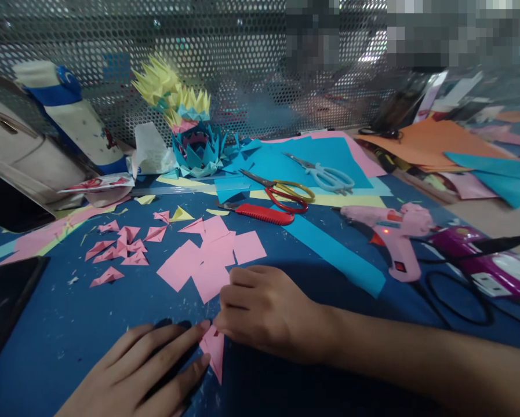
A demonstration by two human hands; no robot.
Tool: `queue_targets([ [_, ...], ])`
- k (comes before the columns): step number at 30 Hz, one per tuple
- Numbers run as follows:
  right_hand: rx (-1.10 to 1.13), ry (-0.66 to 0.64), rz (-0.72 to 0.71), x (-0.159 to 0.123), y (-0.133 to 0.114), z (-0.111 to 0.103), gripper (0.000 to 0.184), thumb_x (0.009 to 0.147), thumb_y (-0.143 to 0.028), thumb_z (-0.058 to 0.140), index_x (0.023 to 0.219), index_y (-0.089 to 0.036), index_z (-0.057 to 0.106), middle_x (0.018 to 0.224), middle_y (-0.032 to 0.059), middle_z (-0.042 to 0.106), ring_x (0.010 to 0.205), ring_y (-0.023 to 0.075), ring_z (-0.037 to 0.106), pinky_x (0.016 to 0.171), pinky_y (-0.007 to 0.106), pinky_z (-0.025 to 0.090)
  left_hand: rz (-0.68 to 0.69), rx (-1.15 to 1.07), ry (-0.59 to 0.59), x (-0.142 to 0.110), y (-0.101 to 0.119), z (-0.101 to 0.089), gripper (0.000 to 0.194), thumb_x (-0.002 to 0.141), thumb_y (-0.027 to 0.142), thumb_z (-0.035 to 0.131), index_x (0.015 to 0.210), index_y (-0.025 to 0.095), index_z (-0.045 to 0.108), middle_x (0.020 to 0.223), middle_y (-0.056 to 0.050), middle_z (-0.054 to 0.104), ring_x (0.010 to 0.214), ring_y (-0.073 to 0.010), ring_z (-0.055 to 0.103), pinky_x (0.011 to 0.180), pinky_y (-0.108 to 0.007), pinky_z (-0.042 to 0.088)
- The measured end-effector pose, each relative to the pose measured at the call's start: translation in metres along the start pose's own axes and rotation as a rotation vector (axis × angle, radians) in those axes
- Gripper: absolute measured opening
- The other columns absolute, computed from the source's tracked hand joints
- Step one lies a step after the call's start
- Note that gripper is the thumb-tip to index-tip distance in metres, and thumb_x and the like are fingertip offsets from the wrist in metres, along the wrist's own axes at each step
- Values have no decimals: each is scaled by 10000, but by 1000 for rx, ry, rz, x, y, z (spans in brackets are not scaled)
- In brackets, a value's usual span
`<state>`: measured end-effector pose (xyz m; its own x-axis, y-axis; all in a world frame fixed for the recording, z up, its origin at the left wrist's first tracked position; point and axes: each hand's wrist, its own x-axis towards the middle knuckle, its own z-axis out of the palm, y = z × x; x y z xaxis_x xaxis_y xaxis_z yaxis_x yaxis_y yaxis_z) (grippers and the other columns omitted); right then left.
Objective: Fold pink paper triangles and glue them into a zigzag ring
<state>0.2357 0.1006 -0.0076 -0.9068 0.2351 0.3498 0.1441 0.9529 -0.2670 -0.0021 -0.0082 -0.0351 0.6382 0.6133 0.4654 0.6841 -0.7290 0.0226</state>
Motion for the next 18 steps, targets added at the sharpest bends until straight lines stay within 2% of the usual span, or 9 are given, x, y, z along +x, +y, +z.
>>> queue_targets([
  [5, -148, -17, -156, 4, -1, -7, 282, 1035, -137, 386, 896, -144, 631, 736, 10, 571, 690, 152, 453, 589, 314, 321, 15, -21, -11, 3, -2, -2, 229, 1019, 249, 487, 1084, 260, 706, 1262, -1, 676, 1060, -192, 584, 1000, -344, 321],
  [10, -169, -49, -225, 6, -1, -12, 270, 1008, -103, 427, 833, -127, 631, 719, 15, 572, 691, 150, 475, 564, 328, 298, 48, 6, -22, 4, -3, -5, 220, 1019, 269, 501, 1116, 257, 698, 1284, 11, 669, 1087, -171, 582, 1033, -326, 319],
  [15, -138, -134, -187, 7, 1, -19, 222, 985, -202, 529, 790, -152, 622, 702, 6, 569, 700, 155, 467, 579, 340, 295, 103, 81, -65, 3, -2, -10, 275, 1045, 260, 438, 1186, 248, 674, 1286, 7, 667, 1126, -160, 575, 1067, -305, 323],
  [18, -74, -247, -168, 8, 3, -27, 237, 992, -202, 505, 798, -178, 639, 740, 17, 607, 725, 165, 472, 623, 341, 328, 111, 95, -73, 1, 0, -12, 289, 1044, 233, 430, 1204, 235, 671, 1255, 1, 686, 1102, -161, 584, 1155, -344, 238],
])
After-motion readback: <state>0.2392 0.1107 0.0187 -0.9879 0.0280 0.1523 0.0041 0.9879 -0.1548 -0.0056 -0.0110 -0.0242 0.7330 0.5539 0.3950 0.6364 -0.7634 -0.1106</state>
